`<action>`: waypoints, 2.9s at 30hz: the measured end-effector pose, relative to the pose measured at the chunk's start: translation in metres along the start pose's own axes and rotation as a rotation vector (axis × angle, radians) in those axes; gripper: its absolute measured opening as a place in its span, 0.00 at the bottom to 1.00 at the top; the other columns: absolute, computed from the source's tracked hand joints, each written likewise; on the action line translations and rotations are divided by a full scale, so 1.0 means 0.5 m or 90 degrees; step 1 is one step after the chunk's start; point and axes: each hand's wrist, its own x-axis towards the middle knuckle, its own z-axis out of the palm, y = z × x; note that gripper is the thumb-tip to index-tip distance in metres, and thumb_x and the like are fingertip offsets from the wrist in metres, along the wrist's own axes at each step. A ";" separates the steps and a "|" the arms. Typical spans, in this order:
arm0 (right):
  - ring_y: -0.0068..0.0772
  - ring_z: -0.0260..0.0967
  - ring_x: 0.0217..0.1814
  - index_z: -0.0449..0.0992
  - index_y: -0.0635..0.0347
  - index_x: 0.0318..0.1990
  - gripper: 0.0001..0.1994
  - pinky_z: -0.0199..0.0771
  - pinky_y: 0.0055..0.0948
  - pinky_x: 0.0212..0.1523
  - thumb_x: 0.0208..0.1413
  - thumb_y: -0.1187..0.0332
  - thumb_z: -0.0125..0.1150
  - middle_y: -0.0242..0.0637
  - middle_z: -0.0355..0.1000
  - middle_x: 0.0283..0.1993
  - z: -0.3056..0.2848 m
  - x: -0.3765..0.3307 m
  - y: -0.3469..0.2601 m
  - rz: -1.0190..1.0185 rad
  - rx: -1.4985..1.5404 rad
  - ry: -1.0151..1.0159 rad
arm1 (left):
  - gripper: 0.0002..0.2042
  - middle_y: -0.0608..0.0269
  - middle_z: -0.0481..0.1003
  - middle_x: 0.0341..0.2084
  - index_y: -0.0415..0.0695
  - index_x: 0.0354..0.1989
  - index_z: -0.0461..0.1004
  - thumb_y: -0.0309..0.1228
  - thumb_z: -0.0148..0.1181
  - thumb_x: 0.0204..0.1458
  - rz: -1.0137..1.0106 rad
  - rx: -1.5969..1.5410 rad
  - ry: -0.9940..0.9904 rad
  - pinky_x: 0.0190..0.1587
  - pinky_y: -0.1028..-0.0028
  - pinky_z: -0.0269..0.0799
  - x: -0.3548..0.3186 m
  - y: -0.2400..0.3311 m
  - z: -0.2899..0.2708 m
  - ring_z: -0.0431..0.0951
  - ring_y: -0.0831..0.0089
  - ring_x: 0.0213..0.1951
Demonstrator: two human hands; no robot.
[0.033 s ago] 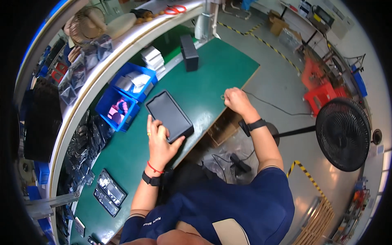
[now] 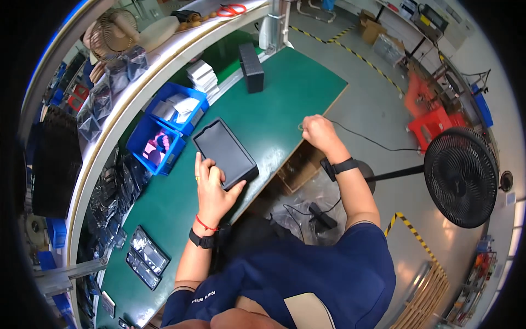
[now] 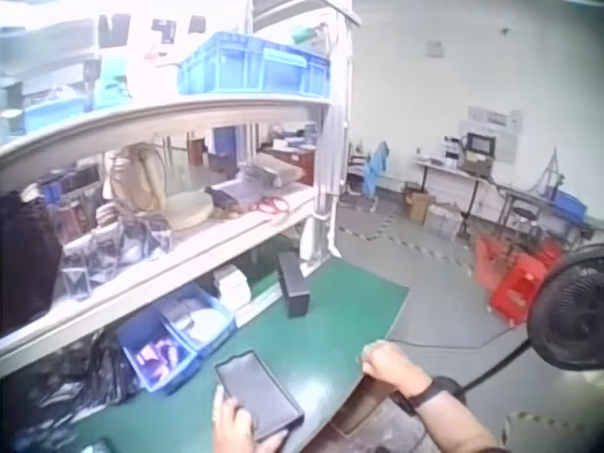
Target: The recorder is assembling electronic parts into black plastic housings, placing them into anti-static bags, and organizing them at a production workstation.
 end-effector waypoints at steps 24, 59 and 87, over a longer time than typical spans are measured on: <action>0.52 0.63 0.56 0.72 0.59 0.49 0.20 0.64 0.35 0.54 0.47 0.67 0.60 0.58 0.64 0.53 -0.017 0.043 -0.269 0.078 0.351 0.063 | 0.17 0.65 0.71 0.31 0.41 0.37 0.70 0.40 0.63 0.47 -0.293 -0.428 -0.110 0.41 0.75 0.67 0.000 -0.029 0.108 0.70 0.76 0.37; 0.30 0.67 0.44 0.62 0.69 0.49 0.21 0.66 0.27 0.47 0.44 0.79 0.53 0.43 0.69 0.43 0.145 0.048 -0.525 0.251 0.864 -0.311 | 0.39 0.39 0.41 0.64 0.60 0.62 0.56 0.59 0.56 0.39 -0.813 0.341 0.023 0.55 0.31 0.31 -0.395 -0.188 -0.309 0.35 0.39 0.65; 0.09 0.54 0.20 0.67 0.60 0.20 0.15 0.56 0.16 0.18 0.40 0.67 0.72 0.23 0.63 0.19 0.118 -0.014 -0.768 0.035 0.826 -0.285 | 0.05 0.67 0.72 0.20 0.38 0.28 0.69 0.25 0.59 0.50 -0.481 -0.543 0.283 0.21 0.84 0.67 -0.272 -0.129 -0.307 0.70 0.85 0.20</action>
